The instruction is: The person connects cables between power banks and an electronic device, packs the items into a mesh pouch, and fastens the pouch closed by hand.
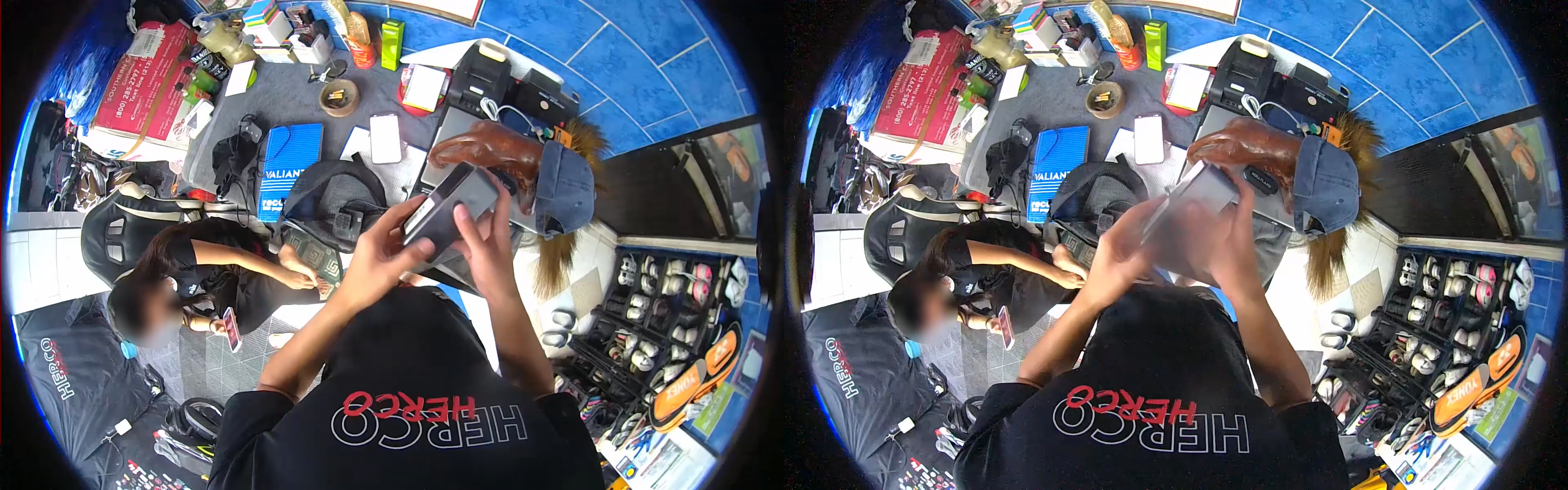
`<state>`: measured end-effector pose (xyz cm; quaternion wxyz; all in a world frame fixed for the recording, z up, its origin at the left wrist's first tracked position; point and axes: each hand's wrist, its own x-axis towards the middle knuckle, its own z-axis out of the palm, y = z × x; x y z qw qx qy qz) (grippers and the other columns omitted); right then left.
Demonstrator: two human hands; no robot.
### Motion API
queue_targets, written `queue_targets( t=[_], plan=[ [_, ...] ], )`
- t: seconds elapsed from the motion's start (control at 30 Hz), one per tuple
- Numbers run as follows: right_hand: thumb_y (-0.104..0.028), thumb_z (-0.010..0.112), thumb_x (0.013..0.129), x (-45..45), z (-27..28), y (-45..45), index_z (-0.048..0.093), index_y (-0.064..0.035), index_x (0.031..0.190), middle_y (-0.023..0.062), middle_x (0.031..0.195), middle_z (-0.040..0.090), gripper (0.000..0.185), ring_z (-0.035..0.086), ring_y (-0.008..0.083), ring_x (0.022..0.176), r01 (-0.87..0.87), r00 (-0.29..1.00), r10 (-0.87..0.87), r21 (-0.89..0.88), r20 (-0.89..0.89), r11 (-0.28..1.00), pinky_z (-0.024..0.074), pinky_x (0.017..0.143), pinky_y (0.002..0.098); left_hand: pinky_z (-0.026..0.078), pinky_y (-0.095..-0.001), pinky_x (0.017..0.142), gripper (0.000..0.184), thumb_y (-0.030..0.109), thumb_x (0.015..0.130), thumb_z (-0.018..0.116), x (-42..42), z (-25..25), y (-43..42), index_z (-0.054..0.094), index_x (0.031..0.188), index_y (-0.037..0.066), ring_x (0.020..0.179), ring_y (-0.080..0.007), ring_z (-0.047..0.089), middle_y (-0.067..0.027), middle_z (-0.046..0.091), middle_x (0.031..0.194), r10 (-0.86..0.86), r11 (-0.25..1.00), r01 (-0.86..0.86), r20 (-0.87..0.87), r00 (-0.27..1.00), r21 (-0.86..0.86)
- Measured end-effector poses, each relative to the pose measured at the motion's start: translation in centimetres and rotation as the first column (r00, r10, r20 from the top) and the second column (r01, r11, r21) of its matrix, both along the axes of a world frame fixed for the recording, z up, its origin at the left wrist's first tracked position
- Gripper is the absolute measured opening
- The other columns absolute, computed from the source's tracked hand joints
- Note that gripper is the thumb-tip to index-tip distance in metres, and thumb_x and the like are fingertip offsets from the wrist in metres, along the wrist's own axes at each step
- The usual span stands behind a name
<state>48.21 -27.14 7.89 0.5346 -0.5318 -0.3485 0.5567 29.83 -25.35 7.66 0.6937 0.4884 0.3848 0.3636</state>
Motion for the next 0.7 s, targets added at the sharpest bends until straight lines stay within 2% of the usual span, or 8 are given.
queue_targets(
  t=[0.07, 0.1, 0.2, 0.23, 0.33, 0.4, 0.5, 0.7],
  plan=[
    [-0.024, 0.063, 0.102, 0.3, -3.8, -0.2, 0.027, -0.0126, 0.154, 0.0118, 0.143, 0.047, 0.064, 0.048, 0.0218, 0.132, -0.035, 0.988, 0.058, 0.159, -0.140, 0.987, 0.0471, 0.103, 0.0388, 0.058, -0.0338, 0.087, 0.072, 0.017, 0.087, 0.080, 0.6, 0.9, -0.6, 0.045, 0.147, -0.002, 0.113, -0.0192, 0.063, -0.0156, 0.061, 0.128, 0.110, 0.937, -0.007, -0.279, 0.954, 0.348],
    [-0.025, 0.062, 0.102, 0.4, -6.4, 0.0, 0.028, -0.0087, 0.154, 0.0126, 0.143, 0.047, 0.065, 0.047, 0.0240, 0.133, -0.170, 0.975, 0.153, 0.100, 0.160, 0.980, 0.0424, 0.108, 0.0407, 0.056, -0.0366, 0.091, 0.081, 0.012, 0.077, 0.088, 0.8, 0.6, -1.0, 0.047, 0.145, -0.001, 0.116, -0.0233, 0.063, -0.0181, 0.060, 0.129, 0.172, 0.942, -0.083, -0.256, 0.951, 0.325],
    [-0.030, 0.061, 0.101, 0.1, -5.7, 0.7, 0.027, 0.0005, 0.154, 0.0182, 0.152, 0.041, 0.070, 0.044, 0.0300, 0.139, -0.284, 0.935, 0.259, 0.076, 0.243, 0.956, 0.0313, 0.117, 0.0444, 0.055, -0.0386, 0.093, 0.081, 0.012, 0.074, 0.089, 0.5, -0.1, -1.4, 0.049, 0.143, 0.000, 0.117, -0.0311, 0.063, -0.0204, 0.060, 0.130, 0.386, 0.760, -0.090, -0.336, 0.859, 0.643],
    [-0.032, 0.062, 0.100, -0.2, -4.7, 1.1, 0.026, 0.0002, 0.155, 0.0208, 0.156, 0.036, 0.073, 0.042, 0.0305, 0.141, -0.309, 0.950, 0.312, 0.175, 0.013, 0.935, 0.0295, 0.119, 0.0447, 0.056, -0.0397, 0.091, 0.083, 0.009, 0.069, 0.090, 0.3, -0.3, -1.3, 0.051, 0.142, 0.001, 0.115, -0.0367, 0.063, -0.0208, 0.060, 0.128, 0.452, 0.673, -0.088, -0.314, 0.835, 0.735],
    [-0.030, 0.064, 0.098, -1.8, -3.6, 2.4, 0.027, -0.0009, 0.156, 0.0258, 0.158, 0.036, 0.075, 0.044, 0.0310, 0.141, -0.322, 0.883, 0.419, 0.376, -0.212, 0.869, 0.0297, 0.119, 0.0444, 0.056, -0.0409, 0.091, 0.085, 0.007, 0.065, 0.090, -1.3, -1.3, -0.2, 0.052, 0.140, 0.001, 0.114, -0.0348, 0.064, -0.0193, 0.061, 0.128, 0.529, 0.538, -0.078, -0.263, 0.807, 0.839],
    [-0.022, 0.064, 0.096, -3.3, -1.7, 3.2, 0.029, -0.0023, 0.154, 0.0255, 0.148, 0.049, 0.071, 0.051, 0.0311, 0.134, -0.305, 0.926, 0.343, 0.227, -0.155, 0.925, 0.0343, 0.117, 0.0439, 0.057, -0.0413, 0.090, 0.087, 0.005, 0.060, 0.090, -2.4, -1.4, 0.4, 0.055, 0.139, 0.003, 0.112, -0.0341, 0.064, -0.0173, 0.061, 0.128, 0.563, 0.526, -0.101, -0.256, 0.786, 0.844],
    [-0.016, 0.071, 0.089, -5.1, -3.8, 5.6, 0.049, -0.0014, 0.135, 0.0079, 0.124, 0.060, 0.053, 0.058, 0.0150, 0.108, -0.304, 0.948, 0.312, 0.106, -0.064, 0.947, 0.0471, 0.093, 0.0327, 0.058, -0.0400, 0.088, 0.088, 0.003, 0.055, 0.089, -4.7, -2.1, 2.3, 0.058, 0.138, 0.007, 0.111, -0.0328, 0.064, -0.0143, 0.061, 0.127, 0.578, 0.532, -0.160, -0.218, 0.786, 0.832],
    [-0.015, 0.069, 0.093, -13.2, -5.6, 14.3, 0.047, -0.0002, 0.138, 0.0091, 0.128, 0.059, 0.052, 0.059, 0.0170, 0.112, -0.356, 0.932, 0.345, 0.099, 0.112, 0.929, 0.0484, 0.095, 0.0325, 0.053, -0.0406, 0.093, 0.077, 0.013, 0.066, 0.088, -11.3, -4.8, 8.9, 0.056, 0.136, 0.006, 0.113, -0.0349, 0.059, -0.0171, 0.054, 0.124, 0.553, 0.763, -0.323, -0.307, 0.775, 0.559]
  ],
)
